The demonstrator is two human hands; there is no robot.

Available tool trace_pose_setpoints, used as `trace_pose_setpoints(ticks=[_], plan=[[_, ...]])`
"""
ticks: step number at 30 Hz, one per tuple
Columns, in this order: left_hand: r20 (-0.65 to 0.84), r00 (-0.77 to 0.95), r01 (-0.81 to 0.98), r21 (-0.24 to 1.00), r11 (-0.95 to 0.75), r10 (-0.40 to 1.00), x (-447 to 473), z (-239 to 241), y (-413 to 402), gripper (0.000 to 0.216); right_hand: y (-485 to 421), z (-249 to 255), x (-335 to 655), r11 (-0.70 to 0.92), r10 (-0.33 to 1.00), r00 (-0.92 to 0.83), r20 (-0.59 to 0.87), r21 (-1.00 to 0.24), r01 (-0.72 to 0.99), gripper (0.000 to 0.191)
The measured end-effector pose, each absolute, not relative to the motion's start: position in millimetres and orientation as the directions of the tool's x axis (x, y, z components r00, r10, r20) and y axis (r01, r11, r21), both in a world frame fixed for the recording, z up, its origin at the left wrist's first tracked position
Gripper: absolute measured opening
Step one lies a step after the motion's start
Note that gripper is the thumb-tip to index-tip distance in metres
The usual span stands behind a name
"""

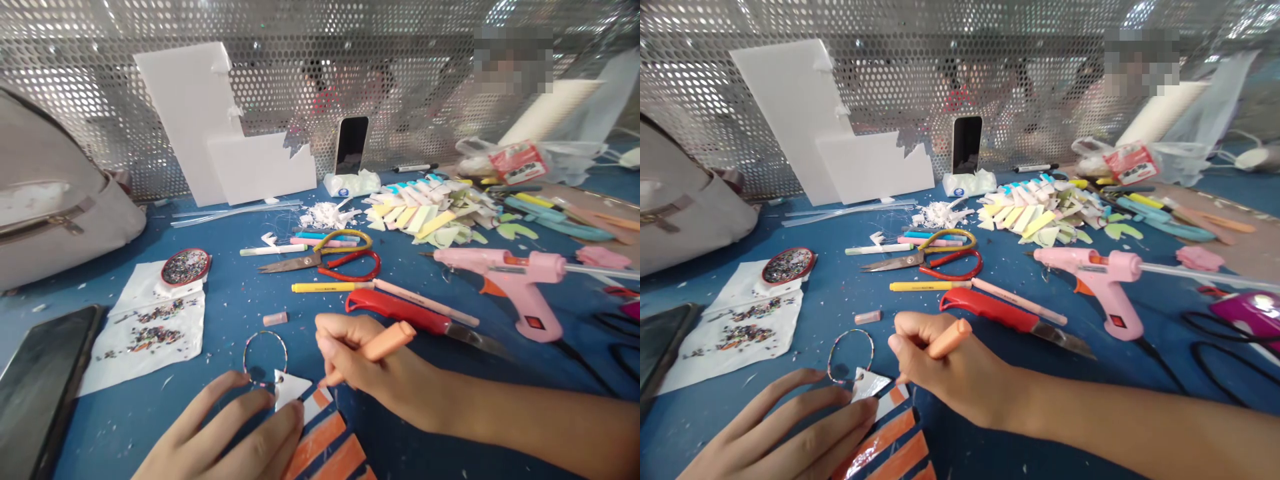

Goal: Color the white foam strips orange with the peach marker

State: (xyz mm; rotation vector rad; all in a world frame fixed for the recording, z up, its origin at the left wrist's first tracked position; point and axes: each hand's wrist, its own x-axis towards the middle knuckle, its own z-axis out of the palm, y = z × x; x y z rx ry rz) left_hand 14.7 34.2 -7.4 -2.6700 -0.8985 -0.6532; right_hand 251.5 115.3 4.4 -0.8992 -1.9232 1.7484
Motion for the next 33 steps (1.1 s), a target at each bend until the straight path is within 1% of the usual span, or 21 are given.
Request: trace_pose_setpoints(ticks=[3, 4, 5, 6, 7, 9, 11, 14, 15, 17, 18, 19, 21, 24, 25, 26, 28, 30, 31, 33], plan=[[0.505, 0.698, 0.625, -0.082, -0.777, 0.508, 16.2, -11.7, 34.5, 0.039, 114.8, 4.7, 251.1, 0.015, 0.648, -0.749, -0.141, -0.98, 0.198, 0.048], [0.529, 0.685, 0.625, -0.071, -0.777, 0.502, 17.1, -14.9, 34.0, 0.04, 114.7, 4.9, 250.9, 0.009, 0.65, -0.747, -0.14, -0.981, 0.192, 0.048], [0.521, 0.683, 0.627, -0.057, -0.777, 0.513, 17.9, -18.7, 33.4, 0.038, 114.6, 5.1, 250.7, 0.012, 0.666, -0.734, -0.13, -0.983, 0.185, 0.047], [0.594, 0.628, 0.642, -0.029, -0.767, 0.503, 18.6, -22.8, 32.6, 0.039, 114.5, 5.2, 250.6, 0.024, 0.688, -0.716, -0.115, -0.983, 0.181, 0.046], [0.606, 0.614, 0.643, -0.011, -0.766, 0.506, 19.1, -26.5, 31.8, 0.038, 114.5, 5.4, 250.5, 0.032, 0.699, -0.707, -0.108, -0.983, 0.181, 0.045], [0.62, 0.602, 0.64, 0.001, -0.768, 0.503, 19.4, -31.1, 30.6, 0.038, 114.3, 5.4, 250.4, 0.016, 0.675, -0.728, -0.121, -0.984, 0.178, 0.047], [0.617, 0.606, 0.638, 0.0, -0.77, 0.502, 19.1, -29.8, 30.5, 0.038, 114.2, 5.0, 250.5, -0.01, 0.66, -0.738, -0.142, -0.984, 0.18, 0.048], [0.595, 0.629, 0.639, -0.029, -0.769, 0.501, 18.5, -20.7, 31.6, 0.039, 114.5, 4.1, 250.4, 0.032, 0.708, -0.696, -0.122, -0.978, 0.205, 0.043], [0.508, 0.688, 0.627, -0.056, -0.777, 0.518, 18.5, -18.2, 31.8, 0.037, 114.7, 3.9, 250.2, 0.041, 0.704, -0.7, -0.12, -0.977, 0.209, 0.043], [0.497, 0.69, 0.636, -0.07, -0.769, 0.526, 19.2, -16.9, 31.6, 0.037, 114.8, 4.1, 249.4, 0.023, 0.673, -0.728, -0.129, -0.98, 0.196, 0.046], [0.547, 0.668, 0.637, -0.072, -0.767, 0.504, 19.8, -18.0, 31.3, 0.039, 114.7, 4.4, 248.9, 0.005, 0.667, -0.733, -0.131, -0.984, 0.181, 0.047], [0.601, 0.621, 0.656, -0.045, -0.754, 0.504, 20.4, -19.8, 31.0, 0.039, 114.5, 4.8, 248.4, -0.013, 0.673, -0.728, -0.131, -0.986, 0.165, 0.047], [0.648, 0.577, 0.665, -0.02, -0.746, 0.497, 21.5, -22.5, 30.7, 0.038, 114.0, 5.7, 247.7, -0.015, 0.704, -0.7, -0.12, -0.988, 0.154, 0.045], [0.596, 0.623, 0.654, -0.042, -0.755, 0.507, 21.8, -20.8, 30.9, 0.037, 114.1, 6.6, 248.0, 0.006, 0.688, -0.715, -0.127, -0.984, 0.18, 0.047], [0.532, 0.671, 0.64, -0.062, -0.766, 0.518, 21.6, -19.7, 31.0, 0.037, 114.4, 6.8, 248.3, 0.01, 0.671, -0.731, -0.129, -0.983, 0.182, 0.049], [0.504, 0.693, 0.63, -0.077, -0.773, 0.515, 21.3, -19.2, 31.1, 0.037, 114.7, 6.8, 248.6, 0.009, 0.658, -0.742, -0.128, -0.984, 0.178, 0.051], [0.591, 0.633, 0.646, -0.047, -0.762, 0.5, 20.9, -20.6, 31.1, 0.038, 115.1, 6.4, 249.3, 0.001, 0.665, -0.737, -0.123, -0.986, 0.166, 0.05], [0.629, 0.596, 0.654, -0.02, -0.756, 0.499, 20.6, -23.5, 31.3, 0.039, 115.2, 6.0, 249.5, 0.02, 0.684, -0.72, -0.113, -0.985, 0.174, 0.049], [0.633, 0.589, 0.655, -0.011, -0.755, 0.502, 20.5, -24.5, 31.5, 0.04, 115.2, 6.0, 249.5, 0.029, 0.683, -0.722, -0.11, -0.984, 0.178, 0.049], [0.587, 0.628, 0.645, -0.026, -0.763, 0.511, 20.4, -24.4, 32.1, 0.04, 115.1, 6.3, 249.2, 0.022, 0.662, -0.741, -0.111, -0.986, 0.168, 0.051]])
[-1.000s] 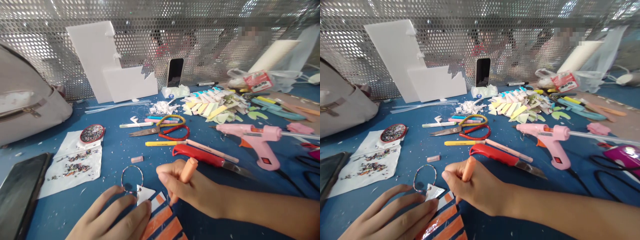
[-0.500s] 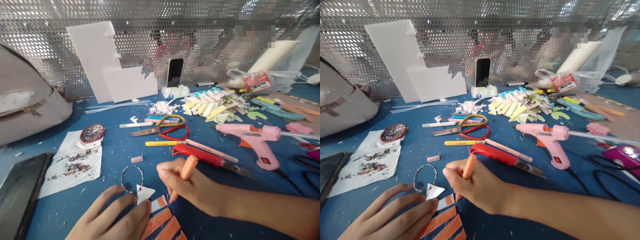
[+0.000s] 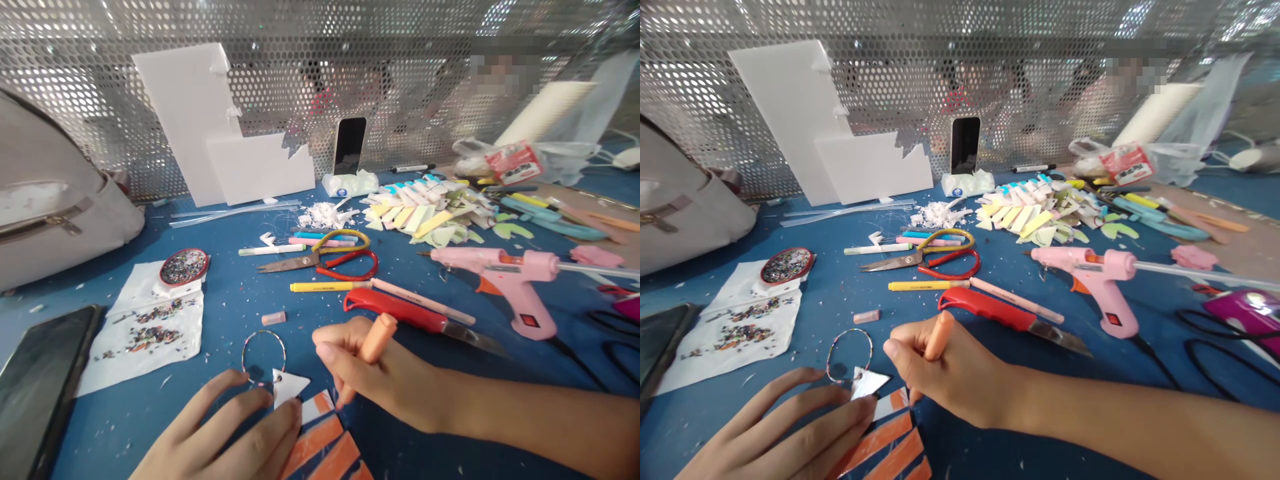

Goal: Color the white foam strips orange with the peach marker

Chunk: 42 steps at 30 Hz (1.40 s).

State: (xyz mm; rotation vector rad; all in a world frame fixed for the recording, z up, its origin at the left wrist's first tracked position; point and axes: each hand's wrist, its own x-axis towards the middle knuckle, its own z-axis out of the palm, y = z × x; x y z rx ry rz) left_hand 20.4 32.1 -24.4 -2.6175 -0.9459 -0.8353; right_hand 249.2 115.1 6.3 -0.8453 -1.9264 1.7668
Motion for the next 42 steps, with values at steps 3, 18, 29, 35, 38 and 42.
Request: trace_pose_setpoints(ticks=[3, 18, 29, 35, 38, 42], plan=[[0.531, 0.67, 0.637, -0.052, -0.769, 0.519, 20.5, -22.6, 32.5, 0.038, 115.3, 7.4, 248.5, 0.009, 0.674, -0.731, -0.111, -0.987, 0.159, 0.051], [0.63, 0.585, 0.652, 0.01, -0.758, 0.511, 20.6, -32.0, 28.9, 0.032, 115.0, 5.5, 250.0, 0.041, 0.673, -0.731, -0.115, -0.98, 0.192, 0.05], [0.62, 0.596, 0.646, 0.007, -0.763, 0.51, 21.0, -32.5, 29.2, 0.034, 115.4, 6.3, 249.8, 0.021, 0.666, -0.735, -0.129, -0.981, 0.191, 0.049], [0.539, 0.658, 0.644, -0.042, -0.764, 0.525, 17.7, -18.4, 34.5, 0.036, 114.7, 3.6, 250.9, 0.023, 0.665, -0.739, -0.109, -0.986, 0.167, 0.049], [0.491, 0.69, 0.635, -0.057, -0.77, 0.532, 16.9, -10.3, 36.3, 0.035, 114.1, 2.9, 251.3, 0.026, 0.689, -0.717, -0.108, -0.985, 0.173, 0.047], [0.512, 0.691, 0.629, -0.08, -0.773, 0.51, 18.6, -11.7, 36.1, 0.036, 114.0, 3.3, 250.6, 0.03, 0.681, -0.724, -0.109, -0.984, 0.176, 0.048]])
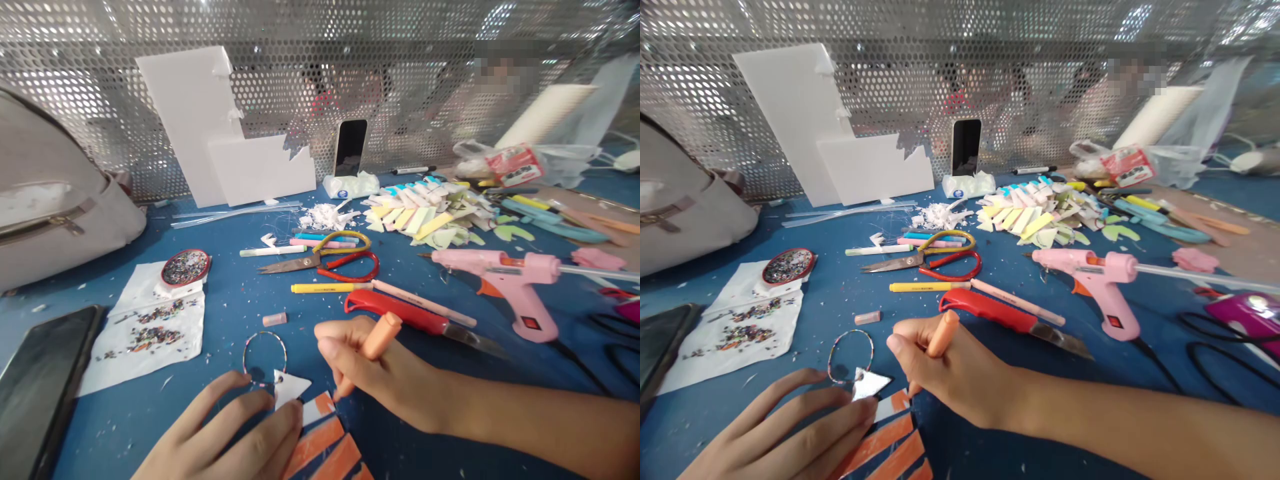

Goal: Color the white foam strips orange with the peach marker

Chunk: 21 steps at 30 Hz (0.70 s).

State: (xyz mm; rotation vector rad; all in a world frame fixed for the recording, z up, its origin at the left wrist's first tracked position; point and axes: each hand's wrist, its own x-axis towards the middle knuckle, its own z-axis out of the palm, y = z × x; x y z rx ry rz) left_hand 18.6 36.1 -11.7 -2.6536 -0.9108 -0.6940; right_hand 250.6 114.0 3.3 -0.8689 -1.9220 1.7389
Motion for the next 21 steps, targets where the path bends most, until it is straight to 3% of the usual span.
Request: trace_pose_setpoints(ticks=[3, 21], plan=[[0.563, 0.661, 0.638, -0.072, -0.767, 0.497, 19.3, -14.7, 35.8, 0.038, 115.0, 3.5, 249.6, 0.013, 0.687, -0.72, -0.1, -0.989, 0.149, 0.047], [0.507, 0.683, 0.632, -0.049, -0.773, 0.526, 18.0, -9.7, 33.4, 0.036, 113.8, 2.3, 250.3, 0.037, 0.696, -0.711, -0.101, -0.984, 0.175, 0.049]])
